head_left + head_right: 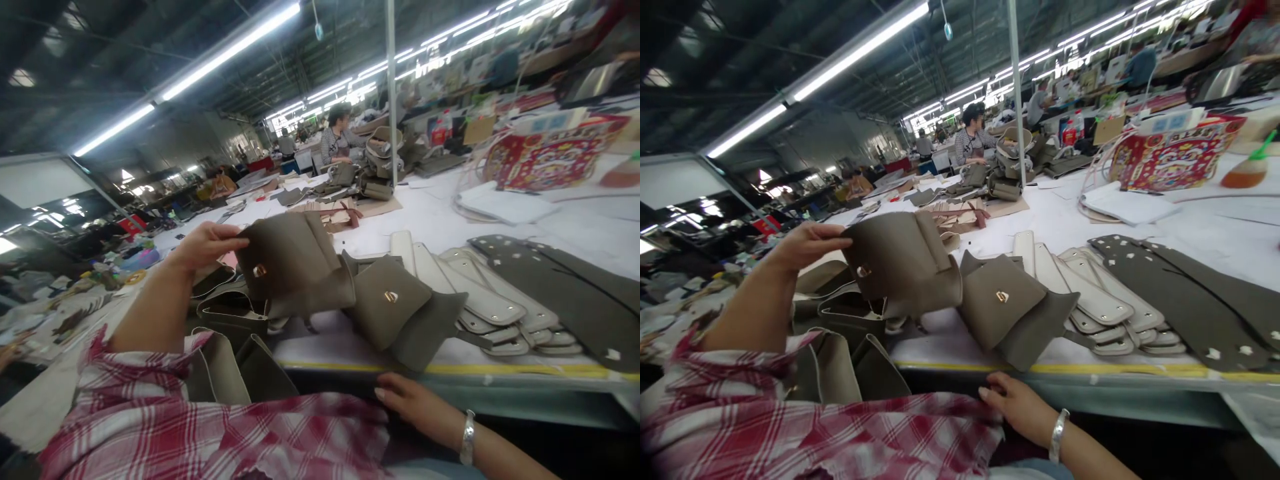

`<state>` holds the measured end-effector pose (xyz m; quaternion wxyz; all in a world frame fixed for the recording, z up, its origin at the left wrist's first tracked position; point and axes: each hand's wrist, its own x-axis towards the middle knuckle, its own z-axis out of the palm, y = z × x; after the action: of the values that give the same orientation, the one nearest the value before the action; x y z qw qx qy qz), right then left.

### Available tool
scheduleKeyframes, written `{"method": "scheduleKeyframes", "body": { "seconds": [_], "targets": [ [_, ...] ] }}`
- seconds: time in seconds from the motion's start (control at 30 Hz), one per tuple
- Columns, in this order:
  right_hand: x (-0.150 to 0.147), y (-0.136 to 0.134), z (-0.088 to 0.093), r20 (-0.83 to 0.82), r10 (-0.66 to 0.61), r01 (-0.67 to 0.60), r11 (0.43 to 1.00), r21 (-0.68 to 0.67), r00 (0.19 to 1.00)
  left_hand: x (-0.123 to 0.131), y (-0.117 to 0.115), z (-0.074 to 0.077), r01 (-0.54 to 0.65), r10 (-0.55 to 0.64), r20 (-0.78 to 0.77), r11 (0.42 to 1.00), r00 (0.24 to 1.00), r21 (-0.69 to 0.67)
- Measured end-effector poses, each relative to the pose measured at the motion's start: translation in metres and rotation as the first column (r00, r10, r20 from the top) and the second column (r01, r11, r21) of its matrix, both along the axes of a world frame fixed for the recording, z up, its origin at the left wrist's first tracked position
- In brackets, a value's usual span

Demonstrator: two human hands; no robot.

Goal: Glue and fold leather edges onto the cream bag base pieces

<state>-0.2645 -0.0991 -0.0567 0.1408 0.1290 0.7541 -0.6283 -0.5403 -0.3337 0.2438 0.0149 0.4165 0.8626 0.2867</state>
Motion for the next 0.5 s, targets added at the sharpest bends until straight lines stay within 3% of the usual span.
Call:
{"method": "scheduleKeyframes", "body": {
  "seconds": [0.07, 0.13, 0.2, 0.27, 0.37, 0.5],
  "targets": [
    [0.003, 0.005, -0.01, -0.04, 0.014, -0.007, 0.985, 0.171, 0.999, 0.0, 0.006, 0.012, 0.012, 0.006, -0.092, 0.981, 0.996, 0.195],
    [0.01, 0.009, -0.009, -0.008, 0.06, -0.056, 0.974, 0.217, 0.998, 0.01, 0.022, 0.022, 0.029, 0.064, -0.242, 0.932, 0.968, 0.361],
    [0.02, 0.013, 0.007, 0.036, 0.085, -0.088, 0.991, 0.098, 0.996, 0.03, 0.046, 0.028, 0.104, 0.07, -0.394, 0.909, 0.917, 0.403],
    [0.035, 0.018, 0.036, -0.003, 0.031, -0.031, 0.994, -0.109, 1.0, 0.057, 0.077, 0.031, 0.24, -0.02, -0.528, 0.905, 0.849, 0.352],
    [0.064, 0.034, 0.086, -0.162, -0.227, 0.151, 0.911, -0.383, 0.96, 0.1, 0.13, 0.03, 0.472, -0.234, -0.668, 0.859, 0.707, 0.198],
    [0.117, 0.066, 0.123, -0.274, -0.63, 0.371, 0.695, -0.616, 0.727, 0.146, 0.207, 0.019, 0.697, -0.536, -0.608, 0.717, 0.585, 0.038]
  ]
}}
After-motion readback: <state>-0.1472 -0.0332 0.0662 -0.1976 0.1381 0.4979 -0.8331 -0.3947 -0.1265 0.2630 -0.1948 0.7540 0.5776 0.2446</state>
